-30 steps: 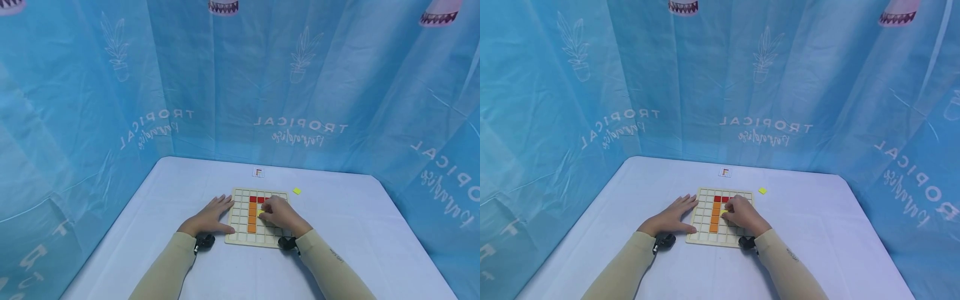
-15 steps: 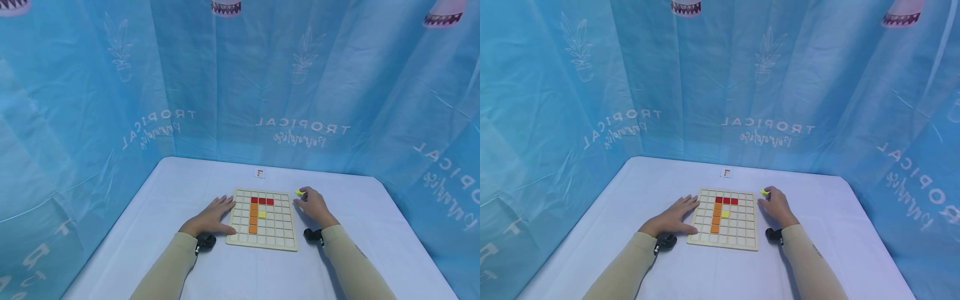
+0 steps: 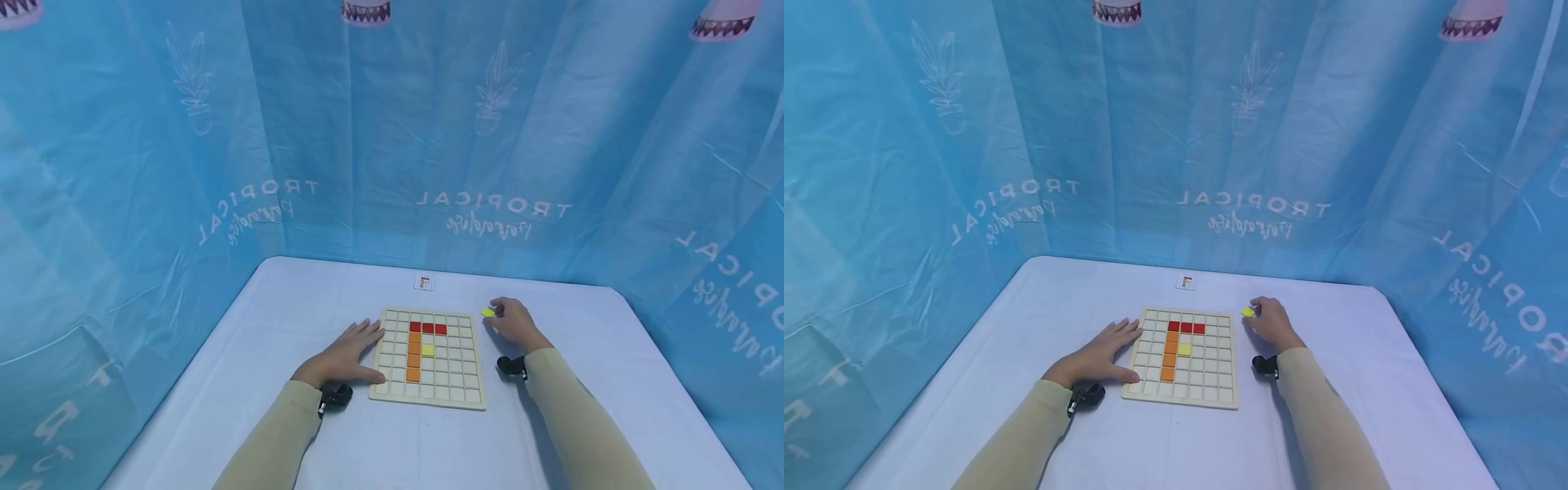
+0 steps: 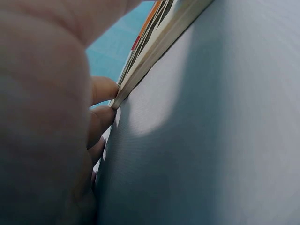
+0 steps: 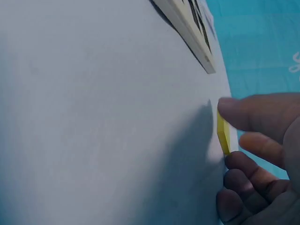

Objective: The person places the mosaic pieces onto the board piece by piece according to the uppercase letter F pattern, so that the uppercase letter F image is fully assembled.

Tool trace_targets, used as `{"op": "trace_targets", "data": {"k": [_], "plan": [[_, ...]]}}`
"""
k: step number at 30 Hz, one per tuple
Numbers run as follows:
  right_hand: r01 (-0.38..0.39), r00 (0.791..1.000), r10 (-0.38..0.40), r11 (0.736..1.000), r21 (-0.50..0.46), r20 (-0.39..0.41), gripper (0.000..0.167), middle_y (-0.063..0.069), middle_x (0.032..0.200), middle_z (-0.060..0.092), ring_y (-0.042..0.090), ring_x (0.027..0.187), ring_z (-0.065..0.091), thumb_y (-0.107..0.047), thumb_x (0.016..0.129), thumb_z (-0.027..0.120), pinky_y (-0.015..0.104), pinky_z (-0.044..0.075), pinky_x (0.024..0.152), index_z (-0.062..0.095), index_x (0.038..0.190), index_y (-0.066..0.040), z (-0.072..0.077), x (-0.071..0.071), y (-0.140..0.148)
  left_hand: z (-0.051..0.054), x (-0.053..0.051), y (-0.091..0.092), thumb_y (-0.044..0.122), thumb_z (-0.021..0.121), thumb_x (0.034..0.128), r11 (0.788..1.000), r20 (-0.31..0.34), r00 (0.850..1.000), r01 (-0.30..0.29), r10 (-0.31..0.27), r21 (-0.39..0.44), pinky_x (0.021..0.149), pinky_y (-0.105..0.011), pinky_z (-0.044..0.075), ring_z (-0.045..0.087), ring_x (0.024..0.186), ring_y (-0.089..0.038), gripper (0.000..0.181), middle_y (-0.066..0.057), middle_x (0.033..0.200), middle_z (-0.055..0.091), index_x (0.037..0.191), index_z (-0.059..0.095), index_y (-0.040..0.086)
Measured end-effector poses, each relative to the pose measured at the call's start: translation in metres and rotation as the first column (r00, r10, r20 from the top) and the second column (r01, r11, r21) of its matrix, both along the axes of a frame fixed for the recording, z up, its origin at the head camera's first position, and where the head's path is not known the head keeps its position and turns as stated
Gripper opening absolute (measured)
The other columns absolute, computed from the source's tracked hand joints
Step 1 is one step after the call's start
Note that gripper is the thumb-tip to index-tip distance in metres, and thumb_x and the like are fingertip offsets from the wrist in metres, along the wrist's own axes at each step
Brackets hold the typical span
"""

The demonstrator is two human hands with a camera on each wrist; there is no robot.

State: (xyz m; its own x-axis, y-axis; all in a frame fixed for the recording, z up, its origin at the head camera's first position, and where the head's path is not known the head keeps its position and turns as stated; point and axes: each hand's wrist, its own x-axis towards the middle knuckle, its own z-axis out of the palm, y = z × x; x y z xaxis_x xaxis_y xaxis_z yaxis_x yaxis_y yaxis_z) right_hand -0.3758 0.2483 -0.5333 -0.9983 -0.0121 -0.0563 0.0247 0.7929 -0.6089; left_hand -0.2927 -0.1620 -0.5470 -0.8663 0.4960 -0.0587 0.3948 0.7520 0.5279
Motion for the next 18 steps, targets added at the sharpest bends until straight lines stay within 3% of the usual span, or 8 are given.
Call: {"op": "trace_targets", "data": {"k": [9, 18], "plan": [[0.011, 1.0, -0.01, 0.998, 0.055, -0.017, 0.04, 0.023, 0.125, 0.065, 0.038, 0.118, 0.061, -0.01, 0.1, 0.073, 0.053, 0.051, 0.103, 0.064, 0.135, 0.007, 0.0, -0.002, -0.007, 0.0, 0.001, 0.001, 0.072, 0.081, 0.0767, 1.0, -0.003, 1.0, 0.002, -0.002, -0.002, 0.127, -0.047, 0.007, 0.005, 0.16, -0.025, 0.116, -0.002, 0.174, 0.021, 0.167, 0.034, 0.015], [0.013, 1.0, -0.012, 1.0, -0.012, 0.026, 0.035, 0.016, 0.121, 0.066, 0.033, 0.112, 0.061, -0.012, 0.1, 0.072, 0.048, 0.054, 0.095, 0.067, 0.133, 0.0, -0.001, 0.008, -0.003, -0.002, -0.001, 0.0, 0.073, 0.081, 0.076, 1.0, -0.002, 1.0, -0.004, 0.004, -0.012, 0.127, -0.047, 0.007, 0.005, 0.16, -0.026, 0.117, -0.002, 0.174, 0.02, 0.167, 0.034, 0.015]]}}
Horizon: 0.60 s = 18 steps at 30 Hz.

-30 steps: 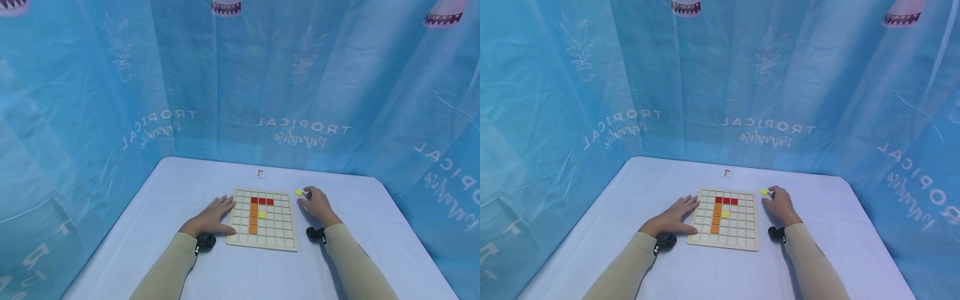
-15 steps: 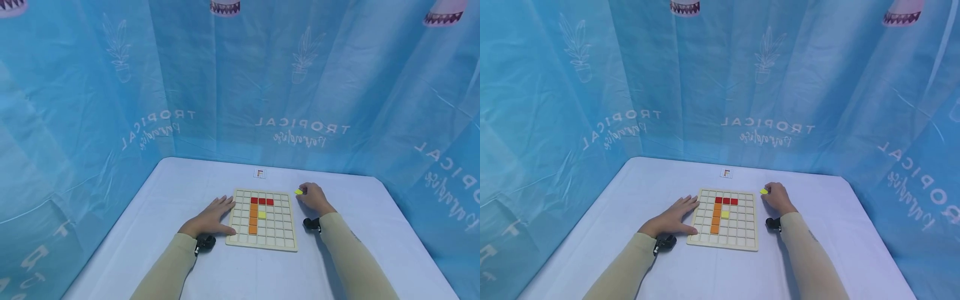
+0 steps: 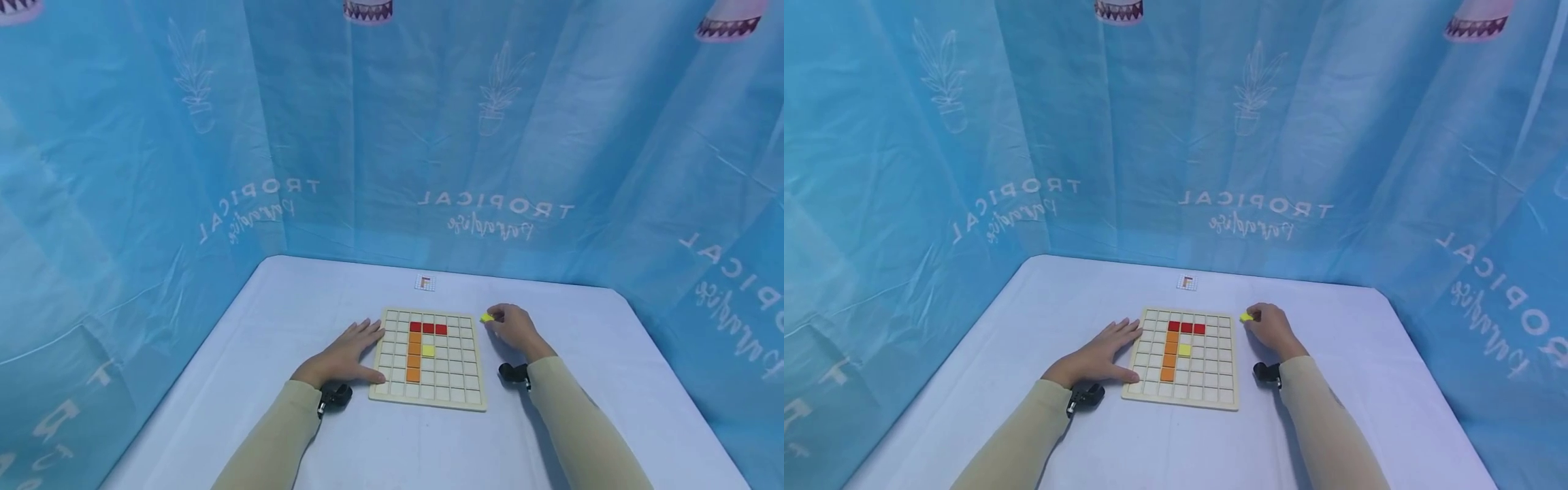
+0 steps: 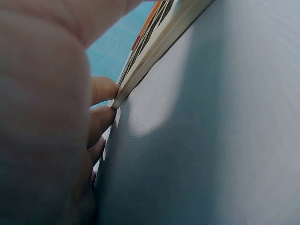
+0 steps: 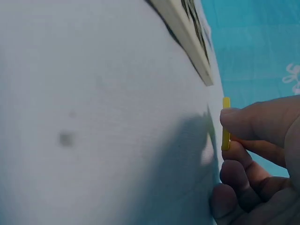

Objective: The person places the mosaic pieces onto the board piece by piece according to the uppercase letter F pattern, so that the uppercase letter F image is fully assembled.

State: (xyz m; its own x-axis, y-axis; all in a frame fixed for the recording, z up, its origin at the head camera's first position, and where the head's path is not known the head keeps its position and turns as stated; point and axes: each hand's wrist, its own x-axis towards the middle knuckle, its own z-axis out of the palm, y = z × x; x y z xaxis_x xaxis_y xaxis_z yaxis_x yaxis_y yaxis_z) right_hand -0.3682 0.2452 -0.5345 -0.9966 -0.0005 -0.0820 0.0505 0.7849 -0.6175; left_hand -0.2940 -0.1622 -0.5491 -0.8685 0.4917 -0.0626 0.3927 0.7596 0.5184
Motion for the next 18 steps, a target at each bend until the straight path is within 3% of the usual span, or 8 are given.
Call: {"op": "trace_targets", "data": {"k": [9, 18], "plan": [[-0.085, 0.996, 0.084, 0.995, -0.051, -0.034, 0.031, 0.012, 0.12, 0.068, 0.03, 0.108, 0.063, -0.013, 0.098, 0.075, 0.045, 0.056, 0.088, 0.072, 0.127, -0.003, 0.009, 0.023, -0.01, 0.002, 0.001, 0.0, 0.071, 0.081, 0.0772, 1.0, -0.005, 1.0, 0.011, -0.011, 0.017, 0.127, -0.05, 0.007, 0.006, 0.16, -0.028, 0.116, -0.005, 0.173, 0.022, 0.166, 0.035, 0.012], [-0.194, 0.979, 0.186, 0.976, -0.098, -0.085, 0.026, 0.006, 0.117, 0.068, 0.024, 0.103, 0.064, -0.011, 0.097, 0.076, 0.041, 0.057, 0.083, 0.075, 0.122, -0.005, 0.013, 0.041, -0.03, 0.002, 0.001, 0.001, 0.073, 0.08, 0.0767, 1.0, -0.007, 1.0, 0.003, -0.003, 0.004, 0.127, -0.051, 0.007, 0.006, 0.16, -0.027, 0.116, -0.003, 0.173, 0.022, 0.166, 0.035, 0.014]]}}
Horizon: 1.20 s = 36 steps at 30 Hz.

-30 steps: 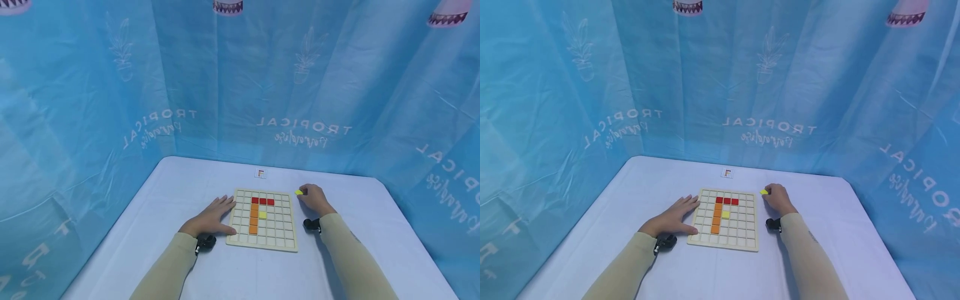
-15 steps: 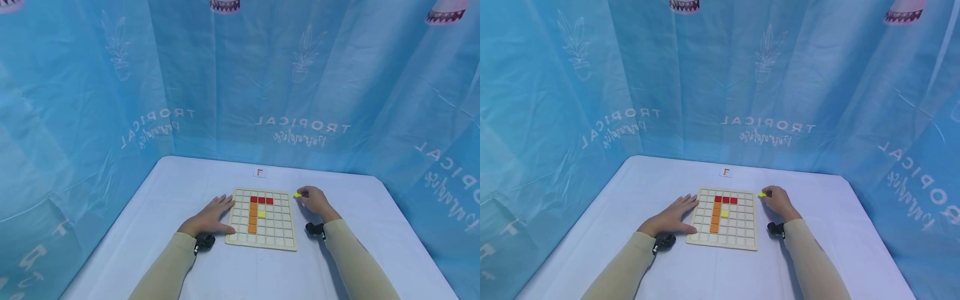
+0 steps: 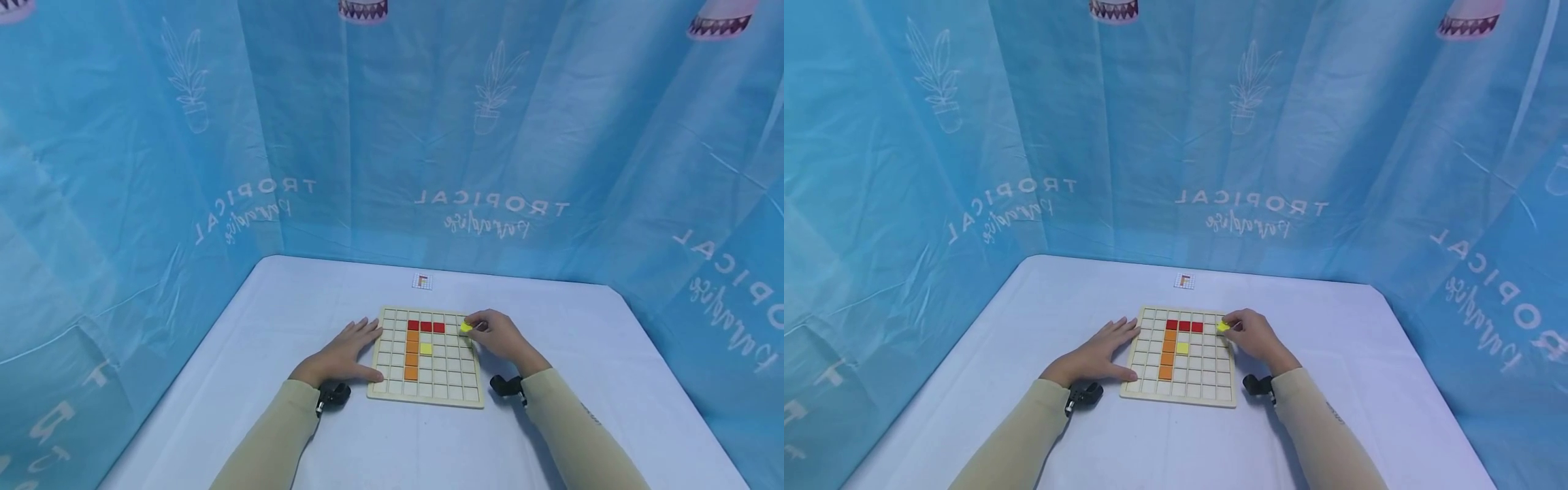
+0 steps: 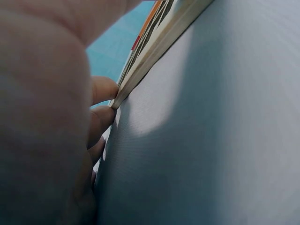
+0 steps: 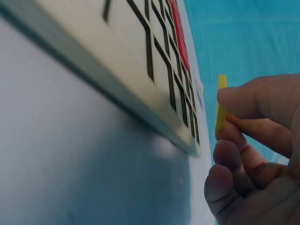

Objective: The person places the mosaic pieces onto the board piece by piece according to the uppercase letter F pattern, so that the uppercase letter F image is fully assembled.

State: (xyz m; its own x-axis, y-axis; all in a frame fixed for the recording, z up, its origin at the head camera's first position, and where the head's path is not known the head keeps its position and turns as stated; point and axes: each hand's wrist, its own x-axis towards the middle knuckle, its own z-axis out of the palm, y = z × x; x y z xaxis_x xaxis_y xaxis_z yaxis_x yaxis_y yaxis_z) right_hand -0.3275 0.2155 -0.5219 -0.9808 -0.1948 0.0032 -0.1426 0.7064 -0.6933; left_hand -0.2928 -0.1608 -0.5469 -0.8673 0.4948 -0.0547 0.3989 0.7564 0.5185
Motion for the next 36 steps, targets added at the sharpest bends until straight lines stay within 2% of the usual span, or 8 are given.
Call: {"op": "trace_targets", "data": {"k": [8, 16, 22, 29, 36], "plan": [[-0.101, 0.994, 0.101, 0.995, 0.016, -0.03, 0.026, 0.002, 0.112, 0.067, 0.019, 0.099, 0.064, -0.01, 0.096, 0.079, 0.039, 0.057, 0.083, 0.077, 0.121, -0.008, 0.001, 0.01, -0.018, 0.005, 0.002, 0.0, 0.07, 0.082, 0.0773, 1.0, 0.007, 1.0, 0.003, -0.004, 0.008, 0.127, -0.05, 0.006, 0.006, 0.16, -0.028, 0.115, -0.004, 0.173, 0.022, 0.166, 0.035, 0.013], [-0.206, 0.978, 0.208, 0.977, 0.045, -0.033, 0.023, -0.004, 0.107, 0.067, 0.014, 0.093, 0.061, -0.009, 0.093, 0.081, 0.037, 0.056, 0.083, 0.079, 0.116, -0.011, 0.0, 0.018, -0.031, 0.002, 0.001, 0.001, 0.071, 0.081, 0.0771, 1.0, -0.002, 1.0, 0.003, -0.003, 0.001, 0.127, -0.05, 0.006, 0.006, 0.16, -0.027, 0.115, -0.004, 0.173, 0.022, 0.166, 0.035, 0.013], [-0.22, 0.975, 0.222, 0.974, 0.063, -0.022, 0.021, -0.005, 0.105, 0.066, 0.014, 0.091, 0.061, -0.01, 0.093, 0.082, 0.037, 0.056, 0.082, 0.078, 0.113, -0.013, -0.005, 0.019, -0.038, 0.002, 0.002, 0.0, 0.071, 0.081, 0.0767, 1.0, 0.011, 1.0, -0.006, 0.005, 0.013, 0.127, -0.052, 0.007, 0.006, 0.16, -0.028, 0.116, -0.004, 0.173, 0.022, 0.166, 0.035, 0.014], [-0.268, 0.961, 0.273, 0.96, 0.083, -0.046, 0.021, -0.006, 0.105, 0.067, 0.013, 0.09, 0.061, -0.009, 0.093, 0.082, 0.037, 0.056, 0.081, 0.079, 0.113, -0.012, -0.005, 0.02, -0.041, 0.001, 0.002, 0.0, 0.071, 0.081, 0.0765, 1.0, 0.017, 1.0, -0.014, 0.014, 0.011, 0.126, -0.053, 0.008, 0.006, 0.16, -0.028, 0.115, -0.003, 0.173, 0.022, 0.166, 0.036, 0.014], [-0.263, 0.963, 0.267, 0.961, 0.083, -0.042, 0.021, -0.007, 0.101, 0.065, 0.014, 0.088, 0.06, -0.006, 0.091, 0.083, 0.036, 0.055, 0.08, 0.078, 0.11, -0.015, -0.007, 0.017, -0.042, 0.001, 0.002, 0.0, 0.07, 0.081, 0.0775, 1.0, 0.008, 1.0, -0.006, 0.006, 0.011, 0.127, -0.052, 0.008, 0.005, 0.16, -0.027, 0.114, -0.003, 0.173, 0.022, 0.166, 0.036, 0.014]]}}
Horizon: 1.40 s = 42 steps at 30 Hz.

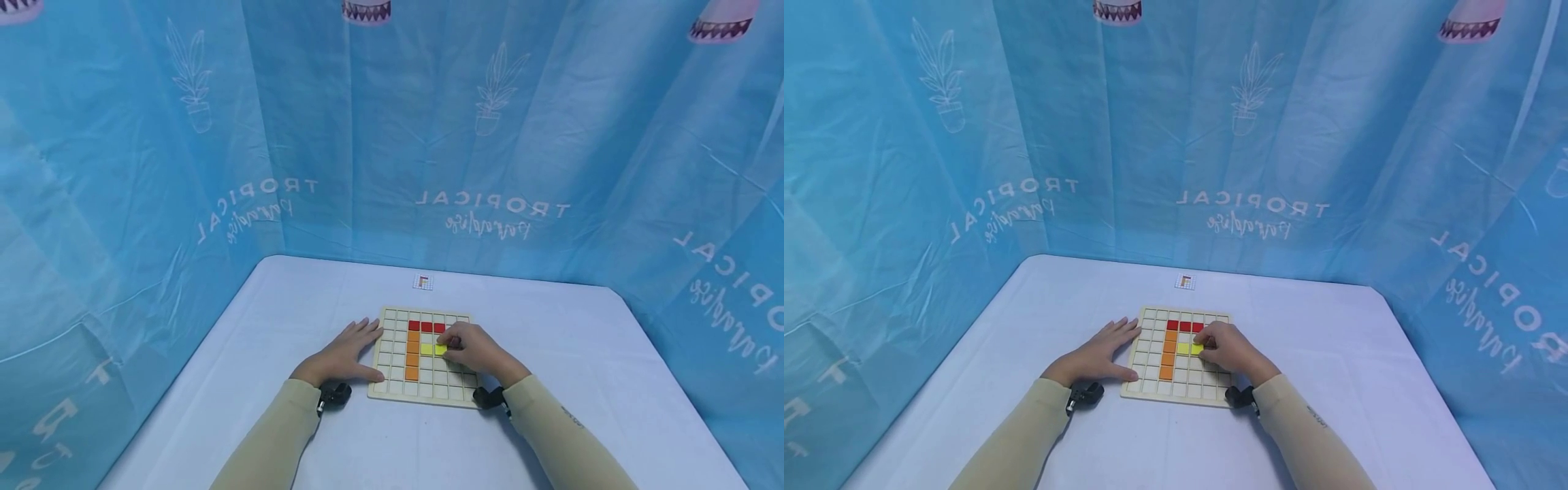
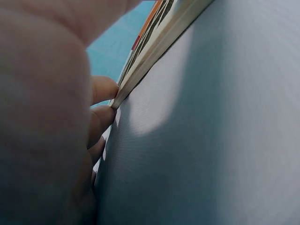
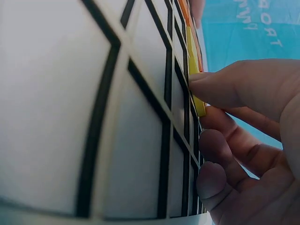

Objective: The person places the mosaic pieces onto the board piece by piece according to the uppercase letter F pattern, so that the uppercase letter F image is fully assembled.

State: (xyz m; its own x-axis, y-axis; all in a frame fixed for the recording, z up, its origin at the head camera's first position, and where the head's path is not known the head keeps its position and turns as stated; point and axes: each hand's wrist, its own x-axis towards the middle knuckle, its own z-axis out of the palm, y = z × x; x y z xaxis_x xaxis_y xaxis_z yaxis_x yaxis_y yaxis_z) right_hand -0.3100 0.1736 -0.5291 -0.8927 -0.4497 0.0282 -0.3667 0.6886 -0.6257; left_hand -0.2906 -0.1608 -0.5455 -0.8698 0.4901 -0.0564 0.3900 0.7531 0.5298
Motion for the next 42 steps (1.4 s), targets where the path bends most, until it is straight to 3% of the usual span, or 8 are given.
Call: {"op": "trace_targets", "data": {"k": [6, 16, 27, 36, 42], "plan": [[0.015, 1.0, -0.016, 1.0, -0.019, -0.023, 0.022, -0.007, 0.099, 0.067, 0.012, 0.086, 0.061, -0.005, 0.088, 0.085, 0.035, 0.056, 0.076, 0.078, 0.105, -0.016, -0.002, -0.001, -0.002, -0.001, -0.001, -0.001, 0.07, 0.081, 0.0778, 1.0, -0.01, 1.0, 0.009, -0.009, -0.002, 0.127, -0.051, 0.006, 0.006, 0.16, -0.027, 0.114, -0.003, 0.173, 0.022, 0.166, 0.035, 0.014], [0.11, 0.994, -0.11, 0.993, -0.034, 0.009, 0.023, -0.009, 0.095, 0.069, 0.014, 0.082, 0.062, -0.008, 0.082, 0.091, 0.034, 0.056, 0.07, 0.081, 0.098, -0.021, -0.003, 0.001, -0.004, -0.003, -0.002, -0.001, 0.073, 0.079, 0.0775, 1.0, -0.014, 1.0, 0.014, -0.014, -0.018, 0.127, -0.049, 0.007, 0.006, 0.16, -0.027, 0.115, -0.003, 0.173, 0.021, 0.166, 0.035, 0.014], [0.171, 0.985, -0.17, 0.984, -0.057, 0.025, 0.023, -0.008, 0.098, 0.069, 0.016, 0.085, 0.063, -0.013, 0.083, 0.092, 0.033, 0.056, 0.071, 0.081, 0.102, -0.019, 0.0, 0.006, 0.005, -0.004, -0.003, -0.001, 0.073, 0.08, 0.0767, 1.0, -0.006, 1.0, 0.003, -0.003, -0.015, 0.127, -0.049, 0.006, 0.004, 0.16, -0.025, 0.116, -0.002, 0.174, 0.02, 0.167, 0.034, 0.016], [0.305, 0.952, -0.306, 0.942, -0.139, 0.012, 0.02, -0.003, 0.099, 0.069, 0.019, 0.088, 0.064, -0.018, 0.088, 0.088, 0.035, 0.056, 0.069, 0.08, 0.106, -0.014, 0.0, 0.015, 0.038, -0.006, -0.004, -0.001, 0.076, 0.08, 0.0743, 1.0, -0.002, 1.0, -0.007, 0.007, -0.006, 0.127, -0.05, 0.007, 0.005, 0.16, -0.025, 0.117, 0.0, 0.173, 0.021, 0.166, 0.036, 0.018], [0.356, 0.934, -0.356, 0.92, -0.163, 0.03, 0.023, 0.001, 0.103, 0.071, 0.021, 0.09, 0.064, -0.023, 0.09, 0.086, 0.035, 0.054, 0.07, 0.079, 0.11, -0.012, -0.001, 0.018, 0.06, -0.006, -0.005, -0.001, 0.076, 0.081, 0.0737, 1.0, -0.006, 1.0, -0.009, 0.009, 0.0, 0.126, -0.052, 0.009, 0.006, 0.16, -0.025, 0.117, 0.001, 0.173, 0.021, 0.166, 0.037, 0.018]]}}
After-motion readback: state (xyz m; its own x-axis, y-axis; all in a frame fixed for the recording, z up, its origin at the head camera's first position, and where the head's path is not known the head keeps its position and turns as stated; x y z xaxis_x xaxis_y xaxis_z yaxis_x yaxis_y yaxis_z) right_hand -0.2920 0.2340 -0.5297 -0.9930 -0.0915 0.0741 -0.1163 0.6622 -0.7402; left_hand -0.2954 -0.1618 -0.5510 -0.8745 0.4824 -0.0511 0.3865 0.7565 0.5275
